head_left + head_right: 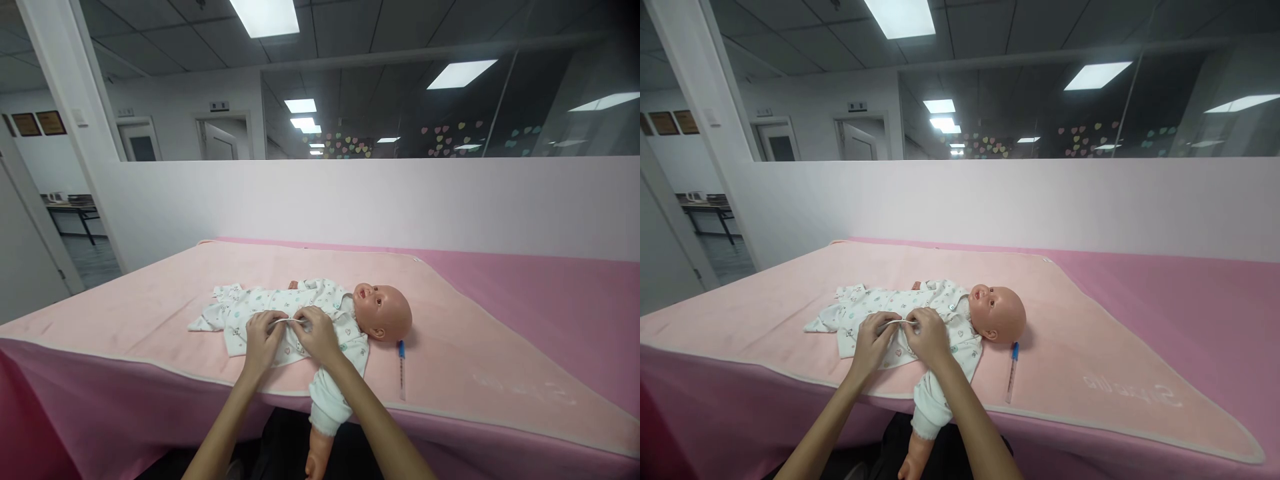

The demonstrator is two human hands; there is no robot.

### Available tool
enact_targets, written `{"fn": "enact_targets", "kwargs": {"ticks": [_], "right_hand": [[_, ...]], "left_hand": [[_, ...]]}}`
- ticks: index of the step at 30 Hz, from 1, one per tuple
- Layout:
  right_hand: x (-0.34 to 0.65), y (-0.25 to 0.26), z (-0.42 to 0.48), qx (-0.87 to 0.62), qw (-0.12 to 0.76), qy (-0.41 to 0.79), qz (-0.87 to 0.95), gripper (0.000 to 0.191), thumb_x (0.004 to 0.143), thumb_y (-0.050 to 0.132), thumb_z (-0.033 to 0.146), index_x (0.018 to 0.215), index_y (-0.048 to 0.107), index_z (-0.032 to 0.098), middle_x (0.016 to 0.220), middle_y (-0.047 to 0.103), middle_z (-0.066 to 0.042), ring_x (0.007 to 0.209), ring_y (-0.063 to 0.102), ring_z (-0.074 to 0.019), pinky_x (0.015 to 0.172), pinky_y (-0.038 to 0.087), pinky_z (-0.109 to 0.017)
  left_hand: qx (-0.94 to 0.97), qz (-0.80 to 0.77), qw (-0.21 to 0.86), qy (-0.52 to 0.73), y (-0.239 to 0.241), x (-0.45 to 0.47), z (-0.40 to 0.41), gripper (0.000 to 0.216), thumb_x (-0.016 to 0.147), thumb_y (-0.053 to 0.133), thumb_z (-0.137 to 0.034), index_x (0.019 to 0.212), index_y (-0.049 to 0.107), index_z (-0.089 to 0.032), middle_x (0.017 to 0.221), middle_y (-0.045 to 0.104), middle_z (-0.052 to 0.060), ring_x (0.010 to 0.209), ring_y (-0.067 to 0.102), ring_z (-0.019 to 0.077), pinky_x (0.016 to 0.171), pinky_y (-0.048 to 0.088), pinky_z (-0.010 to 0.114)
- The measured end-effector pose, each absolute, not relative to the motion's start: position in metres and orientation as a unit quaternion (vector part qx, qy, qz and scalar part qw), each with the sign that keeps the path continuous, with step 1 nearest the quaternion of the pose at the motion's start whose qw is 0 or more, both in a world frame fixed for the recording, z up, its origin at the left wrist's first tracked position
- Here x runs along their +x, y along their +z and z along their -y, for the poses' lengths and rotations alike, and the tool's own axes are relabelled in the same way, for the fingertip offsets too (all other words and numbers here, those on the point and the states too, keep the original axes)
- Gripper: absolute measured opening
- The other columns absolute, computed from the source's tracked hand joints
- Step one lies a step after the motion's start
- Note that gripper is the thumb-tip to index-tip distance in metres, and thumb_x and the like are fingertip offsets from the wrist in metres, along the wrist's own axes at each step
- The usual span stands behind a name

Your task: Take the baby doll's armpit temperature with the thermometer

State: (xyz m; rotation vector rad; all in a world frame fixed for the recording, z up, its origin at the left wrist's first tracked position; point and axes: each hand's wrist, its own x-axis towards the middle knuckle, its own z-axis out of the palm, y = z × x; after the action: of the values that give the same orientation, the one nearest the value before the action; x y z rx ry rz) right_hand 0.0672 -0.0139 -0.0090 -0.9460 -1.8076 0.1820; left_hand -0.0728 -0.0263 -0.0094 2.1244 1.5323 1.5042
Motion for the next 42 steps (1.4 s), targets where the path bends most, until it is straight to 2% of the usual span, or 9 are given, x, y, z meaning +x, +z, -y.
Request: {"fn": "enact_targets", "kwargs": {"ticks": [5,12,20,33,42], "right_hand": [[0.0685,-0.0084,0.0145,-0.405,0.516,0.082,0.750,0.011,0.082,0.049,0.023,0.076,0.058,0.020,0.073,0.062,-0.001,0.073,0.055,-0.0157,0.067,0.039,-0.026],[0.0691,-0.0093,0.0133,-0.387,0.517,0.092,0.758,0.016,0.084,0.048,0.025,0.092,0.062,0.022,0.088,0.066,-0.002,0.083,0.057,-0.0167,0.076,0.040,-0.028],[0.0687,-0.0087,0.0118,-0.394,0.498,0.078,0.769,0.018,0.087,0.044,0.025,0.081,0.060,0.021,0.079,0.064,-0.002,0.078,0.056,-0.0159,0.071,0.039,-0.027],[0.0683,-0.0086,0.0143,-0.398,0.496,0.052,0.770,0.019,0.088,0.039,0.022,0.079,0.056,0.020,0.076,0.061,-0.002,0.075,0.053,-0.0166,0.068,0.038,-0.027],[0.0672,-0.0087,0.0158,-0.404,0.483,0.010,0.777,0.015,0.086,0.039,0.019,0.079,0.051,0.020,0.074,0.057,-0.003,0.073,0.051,-0.0172,0.067,0.038,-0.028]], "left_hand": [[0.687,-0.488,0.081,0.533,-0.0071,-0.0717,0.0294,0.016,0.080,0.046,-0.032,0.075,0.057,-0.021,0.083,0.059,0.003,0.086,0.052,0.0199,0.072,0.043,0.031],[0.691,-0.490,0.046,0.529,-0.0066,-0.0717,0.0285,0.020,0.079,0.047,-0.038,0.074,0.058,-0.021,0.082,0.060,0.002,0.083,0.053,0.0188,0.076,0.041,0.032],[0.684,-0.506,0.028,0.525,-0.0080,-0.0713,0.0287,0.020,0.080,0.048,-0.037,0.073,0.059,-0.021,0.086,0.060,0.002,0.088,0.051,0.0196,0.080,0.040,0.034],[0.668,-0.507,0.049,0.542,-0.0110,-0.0735,0.0235,0.019,0.077,0.048,-0.034,0.071,0.060,-0.022,0.084,0.061,0.003,0.089,0.050,0.0209,0.079,0.041,0.035],[0.664,-0.528,0.014,0.530,-0.0103,-0.0691,0.0230,0.013,0.072,0.049,-0.028,0.066,0.058,-0.021,0.079,0.061,0.003,0.084,0.051,0.0207,0.077,0.041,0.035]]}}
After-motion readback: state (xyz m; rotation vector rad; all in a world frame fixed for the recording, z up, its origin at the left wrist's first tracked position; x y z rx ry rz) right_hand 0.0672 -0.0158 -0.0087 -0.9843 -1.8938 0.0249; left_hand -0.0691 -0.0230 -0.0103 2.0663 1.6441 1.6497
